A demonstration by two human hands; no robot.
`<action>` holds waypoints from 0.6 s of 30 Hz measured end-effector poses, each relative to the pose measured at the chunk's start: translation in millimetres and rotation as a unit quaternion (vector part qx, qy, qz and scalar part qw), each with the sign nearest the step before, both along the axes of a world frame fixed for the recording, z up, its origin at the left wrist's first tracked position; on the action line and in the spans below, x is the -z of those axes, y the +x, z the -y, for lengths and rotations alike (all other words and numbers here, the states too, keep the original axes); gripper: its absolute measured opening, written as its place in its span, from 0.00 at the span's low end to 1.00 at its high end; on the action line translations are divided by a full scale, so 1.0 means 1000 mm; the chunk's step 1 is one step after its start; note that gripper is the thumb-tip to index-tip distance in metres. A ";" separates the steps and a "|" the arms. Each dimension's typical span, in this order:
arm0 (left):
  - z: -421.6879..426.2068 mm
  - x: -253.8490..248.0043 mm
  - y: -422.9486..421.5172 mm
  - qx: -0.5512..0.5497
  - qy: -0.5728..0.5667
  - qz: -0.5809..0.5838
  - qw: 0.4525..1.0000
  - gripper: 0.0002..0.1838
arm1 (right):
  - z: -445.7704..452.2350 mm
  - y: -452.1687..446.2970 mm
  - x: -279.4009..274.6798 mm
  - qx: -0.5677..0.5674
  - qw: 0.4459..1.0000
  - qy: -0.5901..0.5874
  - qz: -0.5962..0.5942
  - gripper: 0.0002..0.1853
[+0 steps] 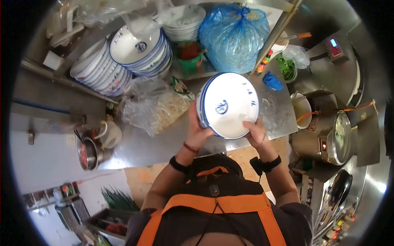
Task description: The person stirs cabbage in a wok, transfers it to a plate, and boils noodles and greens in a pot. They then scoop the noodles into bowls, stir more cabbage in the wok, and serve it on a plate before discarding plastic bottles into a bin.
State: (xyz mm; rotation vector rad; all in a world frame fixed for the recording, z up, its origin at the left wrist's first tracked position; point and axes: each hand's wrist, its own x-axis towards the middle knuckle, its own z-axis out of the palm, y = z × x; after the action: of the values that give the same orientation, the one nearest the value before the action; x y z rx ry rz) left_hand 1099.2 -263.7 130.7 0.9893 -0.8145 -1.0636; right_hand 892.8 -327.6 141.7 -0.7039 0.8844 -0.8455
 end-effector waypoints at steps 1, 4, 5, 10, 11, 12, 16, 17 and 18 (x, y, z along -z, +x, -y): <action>0.009 0.021 -0.013 0.002 0.001 -0.006 1.000 0.61 | 0.007 -0.022 0.008 0.015 0.999 0.044 0.004 0.28; 0.023 0.054 -0.054 -0.013 0.093 -0.045 0.995 0.52 | 0.013 -0.071 0.037 0.111 0.994 -0.002 -0.026 0.30; 0.026 0.061 -0.064 -0.024 0.138 -0.063 0.988 0.50 | 0.013 -0.085 0.042 0.163 0.986 -0.017 -0.038 0.31; 0.021 0.102 -0.068 0.000 0.260 -0.254 0.931 0.38 | 0.041 -0.182 0.111 0.232 0.969 0.021 -0.078 0.33; 0.019 0.116 -0.071 -0.012 0.280 -0.289 0.915 0.35 | 0.042 -0.186 0.107 0.244 0.963 0.057 -0.096 0.35; 0.017 0.125 -0.070 -0.024 0.293 -0.324 0.899 0.33 | 0.042 -0.190 0.116 0.259 0.957 0.077 -0.103 0.35; 0.006 0.130 -0.066 0.004 0.332 -0.305 0.893 0.25 | 0.041 -0.195 0.163 0.291 0.949 0.077 -0.099 0.33; 0.002 0.129 -0.064 0.008 0.336 -0.275 0.901 0.25 | 0.041 -0.197 0.177 0.295 0.950 0.067 -0.074 0.33; 0.000 0.128 -0.058 0.012 0.341 -0.244 0.908 0.25 | 0.042 -0.200 0.188 0.299 0.951 0.058 -0.048 0.32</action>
State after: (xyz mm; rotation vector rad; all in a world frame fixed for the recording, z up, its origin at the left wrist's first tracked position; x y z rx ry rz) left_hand 1040.8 -263.4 3.0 1.2062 -0.0200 -1.5840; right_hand 692.8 -369.6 -46.3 -0.3713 1.2537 -1.2906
